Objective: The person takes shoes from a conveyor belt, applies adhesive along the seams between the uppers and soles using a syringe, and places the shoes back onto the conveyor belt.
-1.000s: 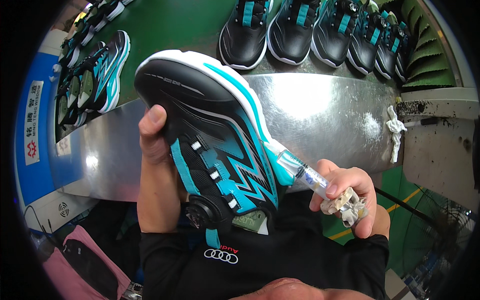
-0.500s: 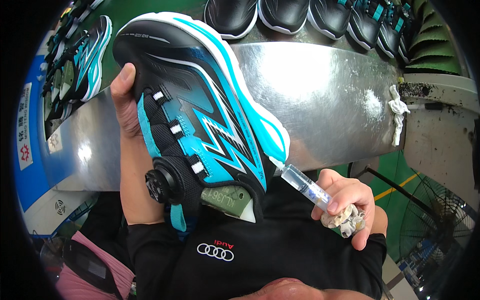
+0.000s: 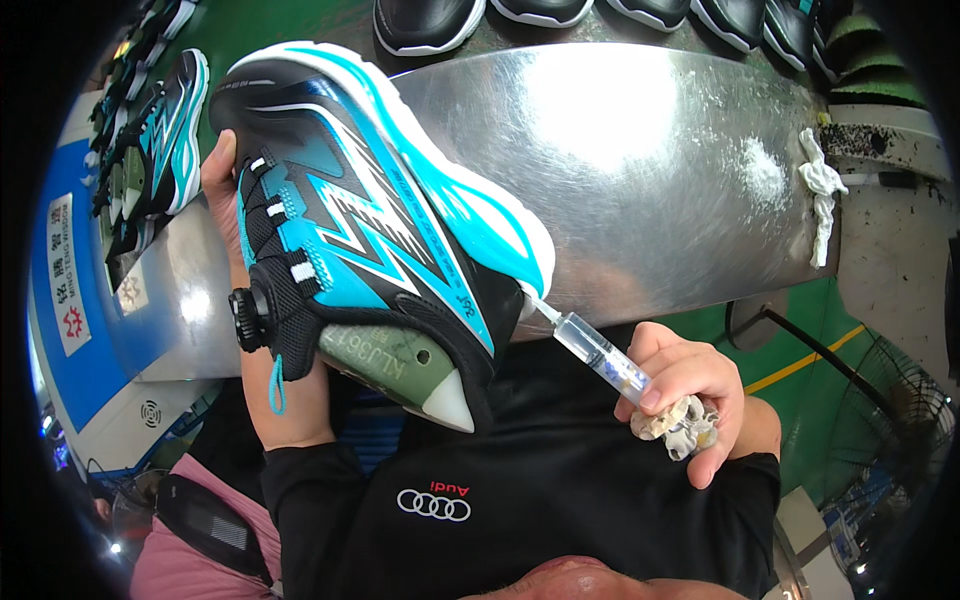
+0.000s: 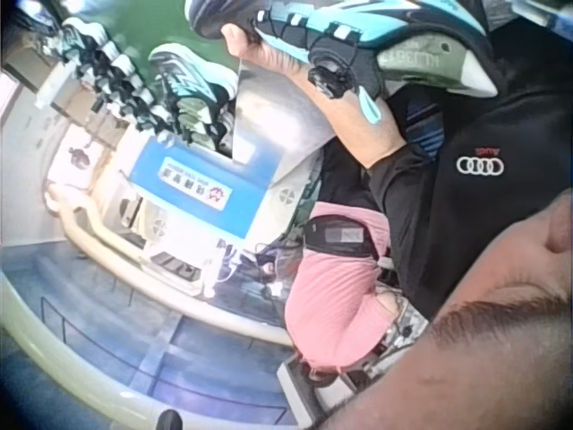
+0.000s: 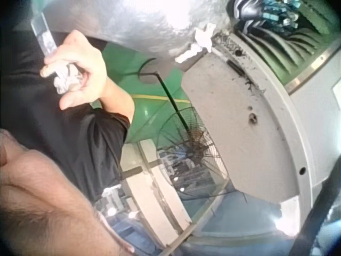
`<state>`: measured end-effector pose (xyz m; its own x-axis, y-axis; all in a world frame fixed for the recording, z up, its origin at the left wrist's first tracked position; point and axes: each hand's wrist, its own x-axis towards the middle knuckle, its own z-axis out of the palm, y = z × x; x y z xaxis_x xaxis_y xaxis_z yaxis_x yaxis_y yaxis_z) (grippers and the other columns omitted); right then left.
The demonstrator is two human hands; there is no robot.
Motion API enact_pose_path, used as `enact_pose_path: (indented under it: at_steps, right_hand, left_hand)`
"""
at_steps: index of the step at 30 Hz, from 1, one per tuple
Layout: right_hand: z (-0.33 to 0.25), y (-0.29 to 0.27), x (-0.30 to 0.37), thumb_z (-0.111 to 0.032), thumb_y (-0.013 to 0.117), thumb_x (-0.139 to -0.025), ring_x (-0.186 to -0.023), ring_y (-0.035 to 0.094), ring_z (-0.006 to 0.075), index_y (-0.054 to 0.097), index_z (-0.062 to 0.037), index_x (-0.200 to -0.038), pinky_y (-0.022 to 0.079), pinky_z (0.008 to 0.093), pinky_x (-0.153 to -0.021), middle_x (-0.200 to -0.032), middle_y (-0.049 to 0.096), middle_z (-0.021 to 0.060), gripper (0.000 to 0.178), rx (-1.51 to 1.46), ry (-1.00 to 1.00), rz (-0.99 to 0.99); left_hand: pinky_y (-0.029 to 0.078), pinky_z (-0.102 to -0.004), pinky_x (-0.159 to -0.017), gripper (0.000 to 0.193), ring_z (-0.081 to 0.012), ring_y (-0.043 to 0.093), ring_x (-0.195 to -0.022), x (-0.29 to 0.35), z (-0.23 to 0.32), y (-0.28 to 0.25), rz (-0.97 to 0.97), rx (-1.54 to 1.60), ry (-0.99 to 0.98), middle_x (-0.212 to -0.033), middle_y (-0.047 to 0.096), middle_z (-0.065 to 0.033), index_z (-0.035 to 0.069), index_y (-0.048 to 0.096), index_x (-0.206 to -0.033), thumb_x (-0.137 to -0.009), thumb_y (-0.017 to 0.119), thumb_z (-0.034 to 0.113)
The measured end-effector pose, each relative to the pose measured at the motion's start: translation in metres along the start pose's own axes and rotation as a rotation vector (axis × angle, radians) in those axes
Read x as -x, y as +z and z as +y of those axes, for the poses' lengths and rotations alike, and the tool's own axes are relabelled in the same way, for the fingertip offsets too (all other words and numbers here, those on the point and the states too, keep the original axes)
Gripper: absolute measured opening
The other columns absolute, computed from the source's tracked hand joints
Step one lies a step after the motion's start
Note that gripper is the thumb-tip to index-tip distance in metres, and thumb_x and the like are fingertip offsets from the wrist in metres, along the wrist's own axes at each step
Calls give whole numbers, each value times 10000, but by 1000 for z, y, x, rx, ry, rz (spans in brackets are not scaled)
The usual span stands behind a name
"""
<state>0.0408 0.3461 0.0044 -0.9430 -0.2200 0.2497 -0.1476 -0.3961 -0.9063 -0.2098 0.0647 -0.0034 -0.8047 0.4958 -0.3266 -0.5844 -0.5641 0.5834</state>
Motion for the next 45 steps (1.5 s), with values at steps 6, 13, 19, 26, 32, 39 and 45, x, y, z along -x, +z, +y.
enact_pose_path:
  at_steps: [6, 13, 19, 26, 32, 39, 45]
  right_hand:
    - [9, -7, 3, -431, 806, -654, -696, 436, 161, 611, 7, -1077, 353, 275, -657, -932, 665, 46, 640, 27, 1, 15]
    - [20, -8, -9, -375, 811, -655, -727, 508, 167, 602, -15, -1095, 367, 282, -678, -970, 666, 55, 606, 121, -60, -1]
    - [34, 4, -14, -442, 818, -632, -662, 393, 142, 603, -37, -1075, 293, 276, -640, -901, 668, 26, 637, 149, -100, 67]
    - [26, 8, -22, -320, 814, -650, -714, 532, 172, 588, -30, -1095, 342, 284, -681, -957, 655, 52, 578, 185, -68, 20]
    - [22, 17, -17, -353, 814, -643, -708, 531, 172, 594, -29, -1083, 341, 286, -680, -949, 656, 49, 589, 226, -47, 38]
    - [8, 25, -20, -351, 816, -641, -689, 483, 184, 598, -14, -1085, 347, 287, -651, -955, 652, 61, 598, 243, -33, 36]
    - [-13, 29, -29, -308, 828, -634, -707, 474, 186, 601, -25, -1092, 361, 286, -657, -979, 643, 65, 585, 238, 65, -28]
  left_hand:
    - [494, -407, -857, 454, -274, 620, -949, 10, 8, -9, 89, -151, -13, -1091, 625, -146, 20, 549, -1158, -873, 519, 372]
    - [502, -411, -865, 403, -294, 611, -972, 67, 44, -58, 205, -482, 15, -1102, 603, -184, -12, 499, -1199, -918, 463, 274]
    - [486, -376, -907, 375, -280, 588, -1035, 114, 30, -63, 267, -528, 109, -1153, 577, -186, -36, 460, -1237, -921, 467, 167]
    - [385, -446, -1041, 447, -318, 471, -1217, 190, 20, -95, 216, -331, -16, -1339, 465, -178, -7, 425, -1316, -887, 471, 109]
    - [342, -475, -1056, 584, -326, 434, -1249, 215, -29, -62, 204, -316, -117, -1373, 427, -167, 4, 362, -1361, -836, 593, 115]
    - [366, -470, -1029, 781, -339, 464, -1219, 216, -79, -31, 104, -19, -235, -1353, 426, -209, -54, 267, -1383, -734, 683, 70]
    - [304, -489, -1073, 852, -355, 387, -1284, 193, -98, -5, 24, 3, -344, -1358, 406, -212, -20, 201, -1414, -666, 611, -10]
